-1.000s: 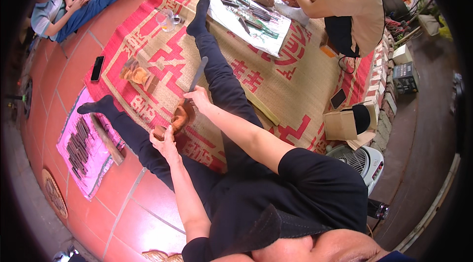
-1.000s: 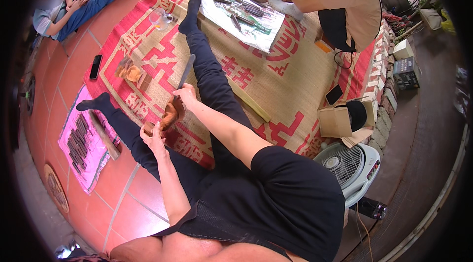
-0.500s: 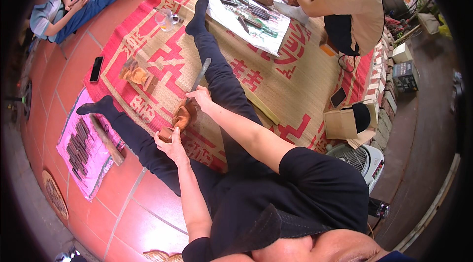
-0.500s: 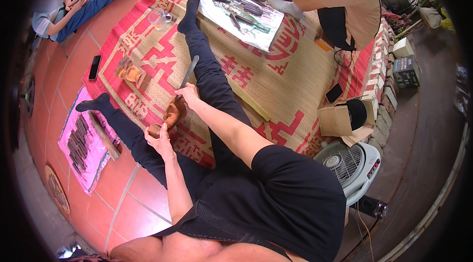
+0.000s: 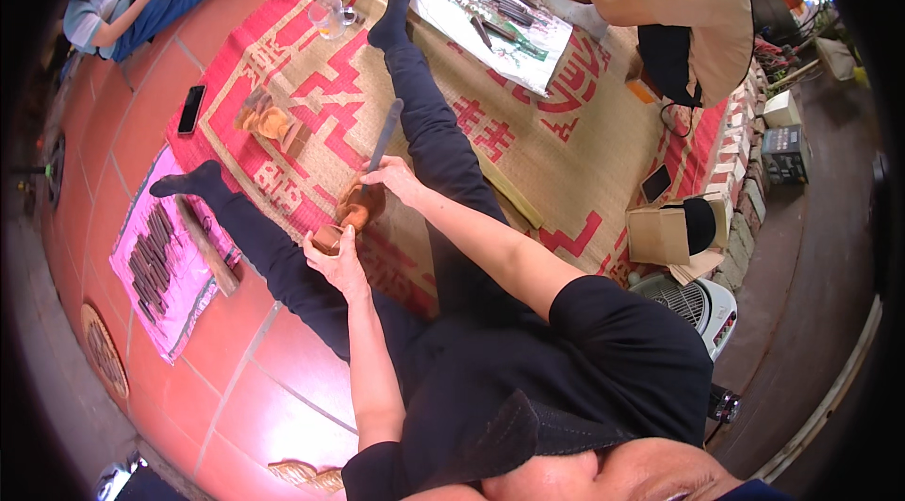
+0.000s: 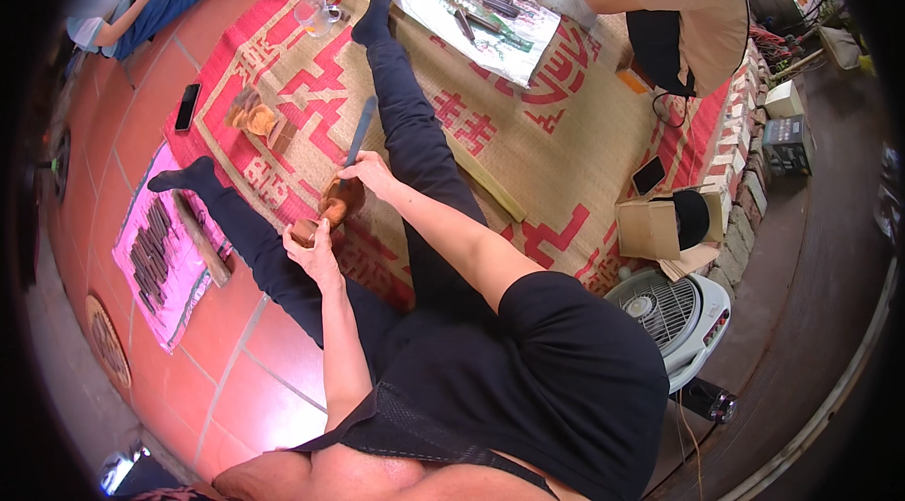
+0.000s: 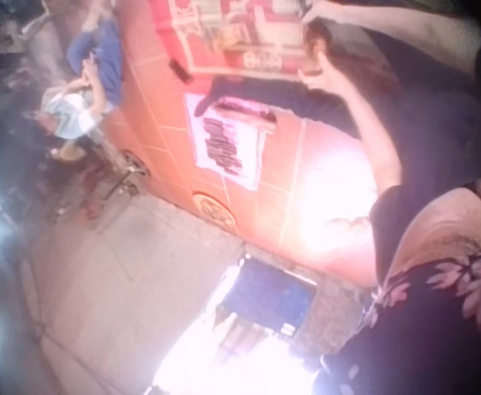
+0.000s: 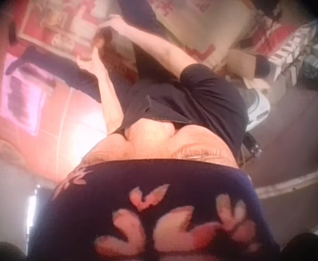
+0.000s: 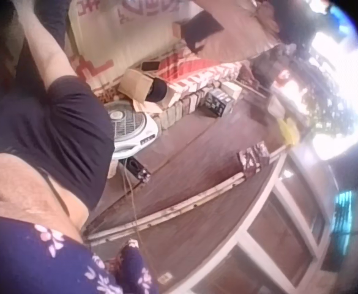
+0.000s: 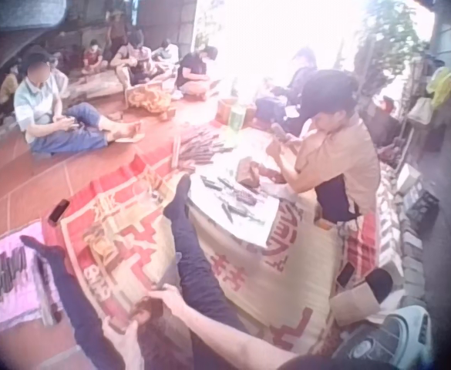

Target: The person sits on a mat and carves a small wooden object using a knife. They hold the wood in their left hand and carefully shape it with the knife in their right hand, rotating the piece as needed.

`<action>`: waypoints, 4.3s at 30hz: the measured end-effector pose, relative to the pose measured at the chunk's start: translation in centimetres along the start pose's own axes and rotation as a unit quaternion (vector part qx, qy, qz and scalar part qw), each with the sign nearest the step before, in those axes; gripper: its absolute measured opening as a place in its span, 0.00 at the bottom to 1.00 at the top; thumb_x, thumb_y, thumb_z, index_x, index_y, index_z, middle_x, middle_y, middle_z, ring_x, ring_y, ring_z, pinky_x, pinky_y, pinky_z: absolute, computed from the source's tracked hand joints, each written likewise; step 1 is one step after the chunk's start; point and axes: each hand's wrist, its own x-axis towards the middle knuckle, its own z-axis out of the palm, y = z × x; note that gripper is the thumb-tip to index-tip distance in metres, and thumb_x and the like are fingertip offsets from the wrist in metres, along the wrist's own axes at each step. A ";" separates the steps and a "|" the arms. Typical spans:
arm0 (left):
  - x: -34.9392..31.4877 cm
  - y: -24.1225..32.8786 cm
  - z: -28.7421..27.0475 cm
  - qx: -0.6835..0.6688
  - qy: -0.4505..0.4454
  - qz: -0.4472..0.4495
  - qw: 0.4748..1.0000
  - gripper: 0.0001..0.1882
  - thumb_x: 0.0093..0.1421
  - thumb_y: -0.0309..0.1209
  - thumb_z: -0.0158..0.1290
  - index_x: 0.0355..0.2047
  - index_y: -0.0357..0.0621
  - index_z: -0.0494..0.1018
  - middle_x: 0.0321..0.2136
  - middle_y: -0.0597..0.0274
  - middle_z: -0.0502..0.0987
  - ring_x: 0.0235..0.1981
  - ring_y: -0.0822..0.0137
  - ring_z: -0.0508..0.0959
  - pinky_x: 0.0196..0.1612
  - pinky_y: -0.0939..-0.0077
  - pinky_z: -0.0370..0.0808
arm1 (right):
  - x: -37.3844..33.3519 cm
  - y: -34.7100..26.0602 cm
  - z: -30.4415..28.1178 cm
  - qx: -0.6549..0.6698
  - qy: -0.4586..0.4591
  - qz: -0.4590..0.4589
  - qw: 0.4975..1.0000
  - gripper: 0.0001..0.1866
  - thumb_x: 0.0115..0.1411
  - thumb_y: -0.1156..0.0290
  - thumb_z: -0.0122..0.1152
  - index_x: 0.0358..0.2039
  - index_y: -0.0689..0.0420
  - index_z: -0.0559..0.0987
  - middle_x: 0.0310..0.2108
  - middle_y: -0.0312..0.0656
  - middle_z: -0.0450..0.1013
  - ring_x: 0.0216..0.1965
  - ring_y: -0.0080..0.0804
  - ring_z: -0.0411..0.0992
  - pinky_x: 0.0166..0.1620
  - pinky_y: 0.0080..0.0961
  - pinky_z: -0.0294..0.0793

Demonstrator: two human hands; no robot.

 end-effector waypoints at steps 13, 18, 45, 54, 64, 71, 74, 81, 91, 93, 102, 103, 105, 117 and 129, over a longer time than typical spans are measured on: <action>-2.0 -1.6 -0.3 0.030 -0.008 0.086 0.996 0.43 0.47 0.40 0.67 0.58 0.39 0.57 0.54 0.45 0.60 0.56 0.49 0.60 0.59 0.56 0.61 | 1.1 0.5 -1.2 -0.018 -0.011 -0.002 1.000 0.07 0.49 0.73 0.67 0.29 0.57 0.78 0.22 0.32 0.72 0.21 0.20 0.66 0.25 0.20 0.63; -2.3 -2.9 -0.7 0.001 -0.002 0.087 0.996 0.44 0.46 0.41 0.67 0.58 0.38 0.57 0.54 0.44 0.60 0.56 0.48 0.60 0.59 0.55 0.59 | 0.4 -1.3 -0.8 0.009 0.022 0.094 0.995 0.07 0.48 0.75 0.67 0.28 0.59 0.79 0.25 0.34 0.74 0.28 0.23 0.71 0.34 0.20 0.67; -2.2 -2.9 -0.5 -0.051 -0.014 0.041 0.998 0.43 0.48 0.36 0.67 0.59 0.40 0.55 0.55 0.48 0.55 0.57 0.54 0.60 0.59 0.62 0.61 | -0.7 -0.1 -1.2 0.055 -0.004 0.024 0.998 0.08 0.49 0.72 0.67 0.31 0.56 0.80 0.23 0.33 0.74 0.24 0.20 0.69 0.29 0.20 0.65; -2.0 -2.8 0.0 -0.038 0.000 0.030 0.999 0.42 0.49 0.35 0.67 0.58 0.40 0.55 0.54 0.48 0.54 0.55 0.55 0.61 0.57 0.63 0.64 | -0.4 0.8 -1.9 0.024 -0.006 0.041 0.999 0.10 0.51 0.74 0.65 0.35 0.59 0.80 0.29 0.37 0.76 0.28 0.26 0.73 0.34 0.22 0.71; -1.7 -2.6 0.3 -0.101 0.002 -0.020 0.995 0.41 0.49 0.34 0.67 0.58 0.40 0.56 0.53 0.48 0.56 0.53 0.55 0.63 0.54 0.61 0.68 | -0.9 0.7 -1.6 -0.011 0.014 0.016 1.000 0.08 0.47 0.74 0.67 0.30 0.57 0.80 0.26 0.35 0.76 0.27 0.23 0.71 0.32 0.22 0.68; -0.4 -3.6 -0.1 -0.163 -0.027 -0.075 0.983 0.39 0.52 0.40 0.64 0.58 0.50 0.52 0.43 0.62 0.66 0.33 0.73 0.71 0.28 0.81 0.69 | -1.0 0.5 -1.1 0.011 -0.056 0.006 0.998 0.13 0.49 0.72 0.68 0.36 0.62 0.79 0.29 0.39 0.76 0.33 0.29 0.75 0.42 0.25 0.73; -0.1 -3.9 0.0 -0.164 -0.035 -0.078 0.983 0.39 0.52 0.42 0.64 0.58 0.51 0.53 0.43 0.63 0.66 0.34 0.73 0.71 0.28 0.81 0.69 | -0.5 1.3 -1.5 -0.022 -0.074 -0.013 0.997 0.15 0.49 0.73 0.67 0.38 0.62 0.79 0.28 0.38 0.76 0.34 0.29 0.75 0.42 0.24 0.72; -0.7 0.4 -1.0 -0.189 -0.004 -0.152 0.970 0.35 0.54 0.32 0.63 0.56 0.46 0.54 0.41 0.59 0.68 0.28 0.74 0.70 0.25 0.84 0.67 | -0.5 -0.1 -0.3 0.056 -0.036 0.015 0.998 0.10 0.48 0.76 0.66 0.32 0.60 0.79 0.25 0.36 0.75 0.28 0.25 0.73 0.35 0.23 0.70; -0.3 -1.5 -0.9 -0.174 -0.044 -0.113 0.977 0.39 0.52 0.40 0.64 0.57 0.49 0.53 0.43 0.61 0.67 0.33 0.72 0.71 0.27 0.83 0.69 | -0.4 -0.4 -0.2 0.104 -0.005 0.018 0.994 0.08 0.47 0.78 0.66 0.30 0.62 0.78 0.23 0.36 0.74 0.25 0.24 0.71 0.33 0.23 0.70; -0.5 -0.2 -0.8 -0.180 -0.010 -0.120 0.976 0.36 0.53 0.34 0.63 0.56 0.47 0.54 0.40 0.61 0.67 0.28 0.75 0.69 0.24 0.85 0.66 | -0.2 -0.2 -0.1 0.082 -0.018 -0.003 0.996 0.08 0.47 0.79 0.66 0.30 0.62 0.78 0.23 0.37 0.74 0.24 0.25 0.72 0.33 0.23 0.71; 0.0 0.1 -0.9 -0.182 -0.030 -0.123 0.975 0.38 0.52 0.36 0.65 0.56 0.47 0.54 0.43 0.60 0.67 0.32 0.74 0.70 0.26 0.82 0.67 | 0.1 0.3 0.2 0.086 0.052 0.023 0.995 0.09 0.47 0.79 0.67 0.31 0.61 0.78 0.26 0.38 0.75 0.25 0.27 0.72 0.32 0.22 0.69; 0.0 0.2 -0.9 -0.177 -0.033 -0.124 0.976 0.38 0.52 0.35 0.65 0.57 0.47 0.54 0.43 0.59 0.67 0.33 0.73 0.71 0.26 0.82 0.67 | 0.3 0.6 -0.2 0.082 0.031 0.017 0.996 0.09 0.47 0.79 0.67 0.31 0.61 0.78 0.27 0.39 0.76 0.26 0.27 0.73 0.33 0.24 0.71; 0.2 0.2 -1.0 -0.168 -0.030 -0.125 0.977 0.38 0.52 0.35 0.65 0.57 0.47 0.54 0.44 0.58 0.67 0.34 0.72 0.71 0.27 0.81 0.68 | -0.2 -0.1 1.1 0.040 0.034 -0.005 0.999 0.09 0.47 0.79 0.67 0.31 0.62 0.78 0.28 0.40 0.77 0.27 0.28 0.74 0.36 0.25 0.72; 0.7 -0.6 -0.7 -0.157 -0.030 -0.118 0.980 0.40 0.50 0.34 0.66 0.58 0.43 0.54 0.48 0.56 0.62 0.39 0.67 0.70 0.31 0.77 0.71 | 0.4 -0.6 0.6 0.034 0.012 0.020 0.999 0.10 0.48 0.75 0.67 0.32 0.61 0.80 0.29 0.36 0.76 0.32 0.24 0.73 0.39 0.23 0.70; 0.6 -1.2 -0.3 -0.123 -0.019 -0.086 0.989 0.40 0.50 0.34 0.66 0.58 0.41 0.56 0.52 0.50 0.57 0.48 0.60 0.68 0.43 0.71 0.74 | 0.6 -0.2 0.9 0.005 0.010 -0.018 1.000 0.08 0.46 0.77 0.67 0.29 0.60 0.79 0.25 0.37 0.76 0.28 0.25 0.73 0.35 0.23 0.71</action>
